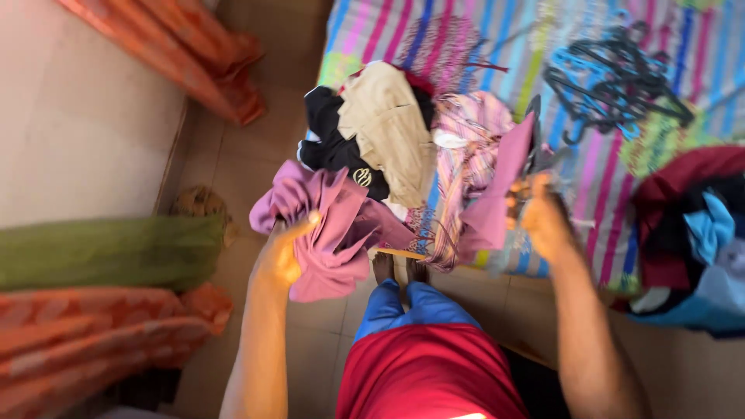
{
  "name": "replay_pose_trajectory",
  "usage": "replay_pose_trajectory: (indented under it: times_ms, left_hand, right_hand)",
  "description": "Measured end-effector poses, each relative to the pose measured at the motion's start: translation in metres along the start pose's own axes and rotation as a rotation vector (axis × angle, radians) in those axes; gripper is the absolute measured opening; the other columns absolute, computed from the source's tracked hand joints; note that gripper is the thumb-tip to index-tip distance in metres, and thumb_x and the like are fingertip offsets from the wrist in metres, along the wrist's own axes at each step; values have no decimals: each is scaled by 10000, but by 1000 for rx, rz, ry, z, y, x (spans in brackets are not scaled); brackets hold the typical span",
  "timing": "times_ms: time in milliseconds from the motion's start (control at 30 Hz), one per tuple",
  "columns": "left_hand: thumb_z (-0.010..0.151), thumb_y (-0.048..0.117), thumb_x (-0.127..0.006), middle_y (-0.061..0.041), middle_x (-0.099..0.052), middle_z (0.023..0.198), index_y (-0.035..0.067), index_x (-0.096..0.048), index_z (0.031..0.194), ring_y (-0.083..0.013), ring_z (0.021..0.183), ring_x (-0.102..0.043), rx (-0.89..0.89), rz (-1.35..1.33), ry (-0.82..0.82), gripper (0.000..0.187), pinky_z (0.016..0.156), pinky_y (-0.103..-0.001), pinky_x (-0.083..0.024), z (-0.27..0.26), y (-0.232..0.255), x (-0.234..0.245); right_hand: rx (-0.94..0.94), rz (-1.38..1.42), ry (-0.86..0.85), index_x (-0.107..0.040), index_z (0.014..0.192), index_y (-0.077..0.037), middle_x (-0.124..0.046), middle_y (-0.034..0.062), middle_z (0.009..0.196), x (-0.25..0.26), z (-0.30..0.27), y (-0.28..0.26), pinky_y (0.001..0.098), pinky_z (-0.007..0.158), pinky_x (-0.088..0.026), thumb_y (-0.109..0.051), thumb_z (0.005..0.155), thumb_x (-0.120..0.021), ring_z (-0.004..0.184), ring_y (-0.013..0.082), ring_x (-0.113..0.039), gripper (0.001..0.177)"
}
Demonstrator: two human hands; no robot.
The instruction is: The person is hanging various items of clothing, such as shirts and pants, onto plastic hangers on a bed.
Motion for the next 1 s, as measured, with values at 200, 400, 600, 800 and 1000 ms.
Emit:
replay_pose_trajectory:
  times_ms: [200, 400, 600, 800, 1000]
  left_hand:
    - [920, 39, -705, -141, -698, 1263, -25, -581, 1349, -268, 1144, -683, 61, 3, -240, 450, 1026, -428, -543, 33, 21, -82]
    - [946, 55, -702, -139, -704, 1225, 4, -612, 1294, -265, 1101, -701, 90, 97, -410, 363, 991, -431, -565, 56, 19, -155]
    - [951, 143, -712, -120, -726, 1180, 26, -659, 1245, -251, 1063, -710, 160, 88, -422, 321, 972, -418, -569, 72, 3, -202]
    - [930, 126, -732, -96, -724, 1204, 41, -656, 1232, -221, 1110, -707, 188, 165, -500, 323, 1030, -380, -560, 83, -36, -238]
    - [926, 170, -760, -78, -655, 1292, 46, -624, 1264, -188, 1223, -658, 264, 214, -599, 385, 1071, -341, -543, 59, -83, -274]
  right_hand:
    - [59, 53, -73, -563, 1058, -100, -621, 86, 974, 55, -113, -63, 359, 506, -497, -839, 889, -437, 690, 225, -618, 769]
    - [101, 45, -227, -555, 1092, -42, -611, 166, 916, 70, -178, -95, 337, 399, -500, -568, 943, -622, 597, 250, -638, 551]
    - [-64, -216, -198, -606, 1056, -16, -643, 172, 682, 59, -194, -105, 325, 313, -463, -514, 897, -588, 352, 211, -554, 523]
    - [-155, -432, -293, -639, 970, -23, -596, 81, 643, 27, -183, -78, 296, 323, -431, -444, 955, -568, 406, 142, -533, 427]
    - [-99, -480, -376, -612, 920, -46, -608, 56, 653, 6, -179, -74, 288, 376, -457, -490, 984, -559, 410, 144, -550, 451]
Point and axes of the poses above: each hand's wrist, its own z-axis towards the middle knuckle, its own x-axis out of the back of the hand, y = z × x, the point moved 4 cm from there along z, towards the middle knuckle
